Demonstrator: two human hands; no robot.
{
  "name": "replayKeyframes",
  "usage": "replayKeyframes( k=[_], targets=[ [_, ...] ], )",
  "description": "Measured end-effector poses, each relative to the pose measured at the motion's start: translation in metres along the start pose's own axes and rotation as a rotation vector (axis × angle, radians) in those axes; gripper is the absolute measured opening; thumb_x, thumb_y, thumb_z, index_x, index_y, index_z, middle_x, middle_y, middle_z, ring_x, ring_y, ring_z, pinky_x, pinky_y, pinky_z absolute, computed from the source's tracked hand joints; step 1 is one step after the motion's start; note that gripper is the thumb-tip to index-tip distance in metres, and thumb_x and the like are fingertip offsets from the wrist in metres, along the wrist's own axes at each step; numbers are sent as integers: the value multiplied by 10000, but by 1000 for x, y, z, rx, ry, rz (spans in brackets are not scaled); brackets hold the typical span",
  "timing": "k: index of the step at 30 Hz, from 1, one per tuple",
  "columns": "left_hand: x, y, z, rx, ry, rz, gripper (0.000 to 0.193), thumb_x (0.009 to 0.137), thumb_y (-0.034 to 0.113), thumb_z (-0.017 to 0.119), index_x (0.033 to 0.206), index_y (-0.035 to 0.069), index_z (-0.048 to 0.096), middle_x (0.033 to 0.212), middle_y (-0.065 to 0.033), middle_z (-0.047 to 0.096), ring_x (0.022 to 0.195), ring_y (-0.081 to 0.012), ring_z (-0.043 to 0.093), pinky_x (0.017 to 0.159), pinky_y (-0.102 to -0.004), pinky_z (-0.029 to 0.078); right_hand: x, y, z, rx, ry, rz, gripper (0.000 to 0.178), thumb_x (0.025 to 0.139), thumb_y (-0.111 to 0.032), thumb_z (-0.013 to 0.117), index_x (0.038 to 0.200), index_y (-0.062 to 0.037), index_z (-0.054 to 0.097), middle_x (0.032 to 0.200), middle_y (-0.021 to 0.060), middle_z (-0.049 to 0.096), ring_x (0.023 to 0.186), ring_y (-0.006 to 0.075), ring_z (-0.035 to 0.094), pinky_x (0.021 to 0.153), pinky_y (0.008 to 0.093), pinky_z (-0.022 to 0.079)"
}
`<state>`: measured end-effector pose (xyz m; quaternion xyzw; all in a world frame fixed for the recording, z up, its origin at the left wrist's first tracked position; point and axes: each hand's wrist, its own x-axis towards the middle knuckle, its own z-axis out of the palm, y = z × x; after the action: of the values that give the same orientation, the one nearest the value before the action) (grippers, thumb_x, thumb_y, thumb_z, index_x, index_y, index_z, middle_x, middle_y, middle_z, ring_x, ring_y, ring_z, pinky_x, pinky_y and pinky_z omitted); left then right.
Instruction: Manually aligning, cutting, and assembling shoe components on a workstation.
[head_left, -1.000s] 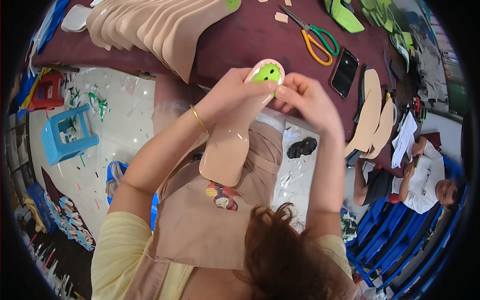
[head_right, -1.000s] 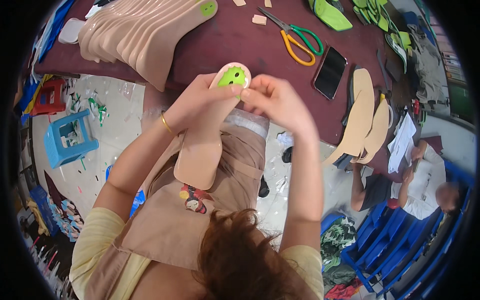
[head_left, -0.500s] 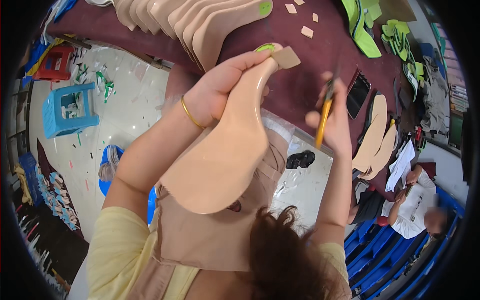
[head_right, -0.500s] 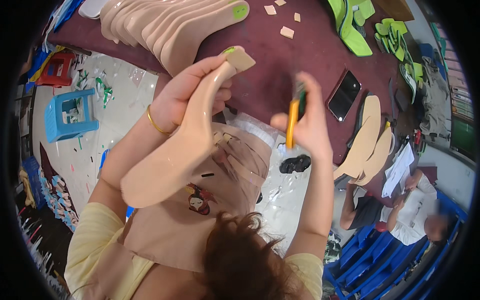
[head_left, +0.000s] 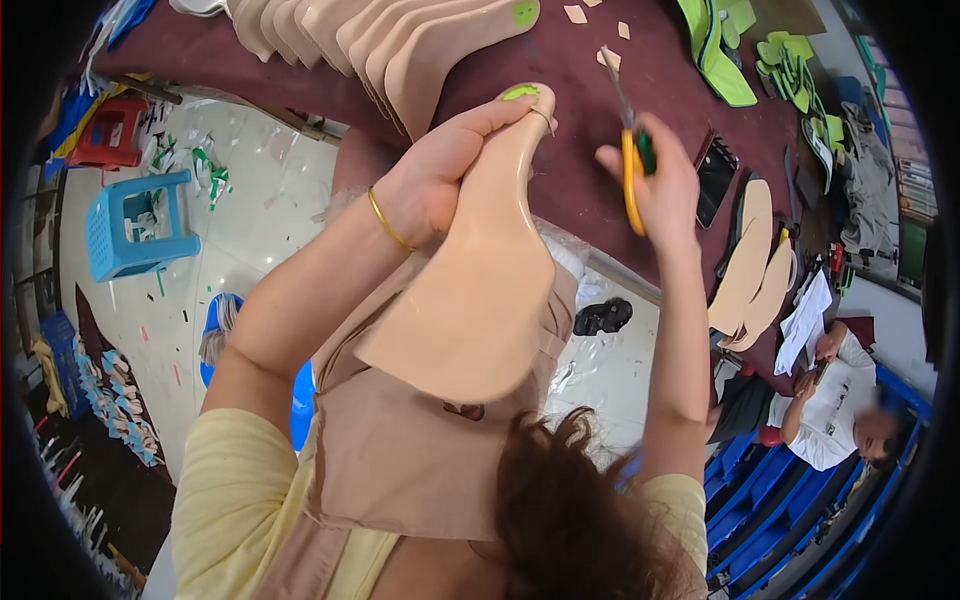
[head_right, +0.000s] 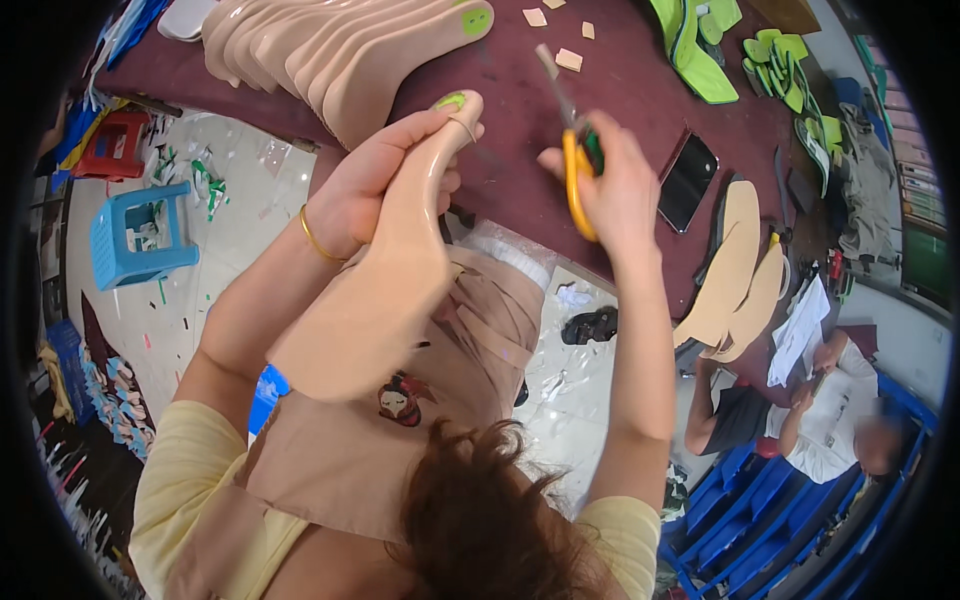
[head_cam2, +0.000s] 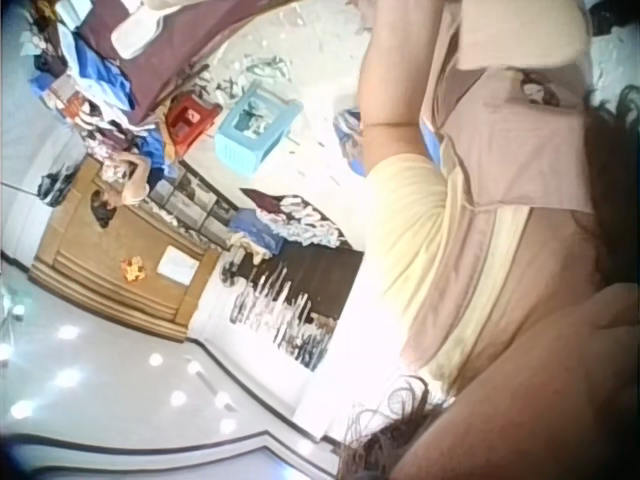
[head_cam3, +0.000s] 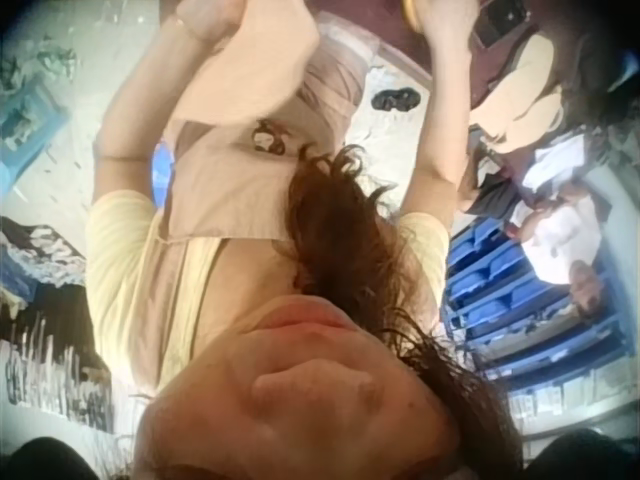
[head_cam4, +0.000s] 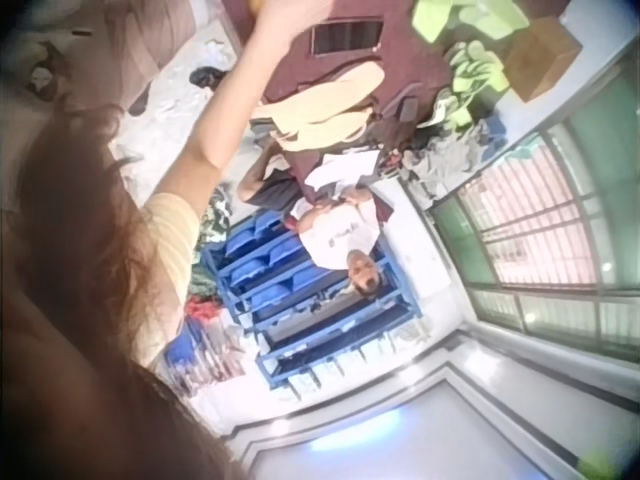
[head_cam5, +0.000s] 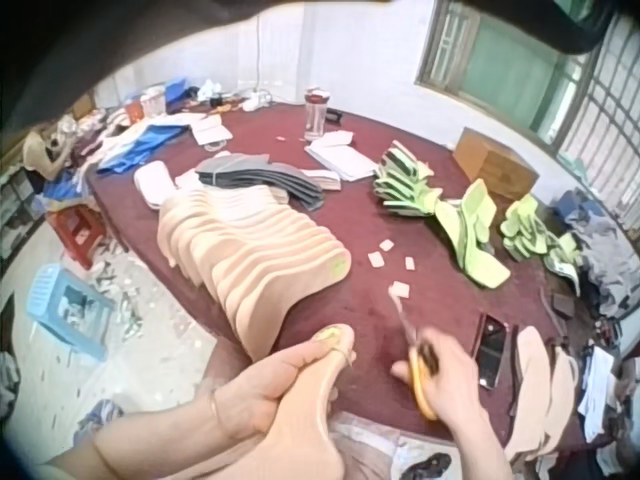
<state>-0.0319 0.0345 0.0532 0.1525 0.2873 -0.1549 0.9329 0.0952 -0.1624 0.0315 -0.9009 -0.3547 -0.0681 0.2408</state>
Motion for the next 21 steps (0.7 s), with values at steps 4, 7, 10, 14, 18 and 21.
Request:
replayKeyframes(
  k=[4,7,10,14,18,21],
  targets=[
    [2,-5,-1,187,-112,314,296,934,323,540,1072,66,593,815,24,604,663,-57,567,583,-223,486,6,-23,9,425,42,67,357,837,-161,669,1152,-44,547,953,95,618,966,252,597,811,362,480],
    [4,-13,1,297,-203,443,317,945,333,519,1089,57,574,902,7,618,775,-63,599,677,-229,501,-8,-69,1,1538,-287,450,254,851,-101,652,1078,-21,573,950,52,617,934,169,589,779,320,482],
    [7,-15,-1,309,-252,486,317,957,326,497,1113,54,546,949,-14,613,825,-77,603,723,-240,501,-19,-82,8,1451,-57,376,182,809,-78,697,964,-30,615,885,33,615,834,148,586,760,283,465],
    [8,-22,6,296,-163,550,317,958,327,497,1114,55,547,943,-10,610,813,-82,599,721,-242,498,-25,-89,5,775,311,-96,160,683,-47,784,768,-45,649,740,26,602,699,108,553,687,247,424],
    [8,-23,7,288,-202,550,311,949,329,518,1091,55,564,913,-8,612,763,-76,593,684,-233,491,-20,-84,-5,962,197,92,138,753,-121,764,768,-35,659,674,19,613,657,69,537,610,202,401],
    [4,-25,6,389,-219,539,307,936,321,547,1087,55,566,889,-3,614,739,-66,586,647,-219,480,-20,-81,-8,1244,-9,452,236,874,-231,677,759,-26,653,666,2,618,596,52,522,590,209,412]
  ],
)
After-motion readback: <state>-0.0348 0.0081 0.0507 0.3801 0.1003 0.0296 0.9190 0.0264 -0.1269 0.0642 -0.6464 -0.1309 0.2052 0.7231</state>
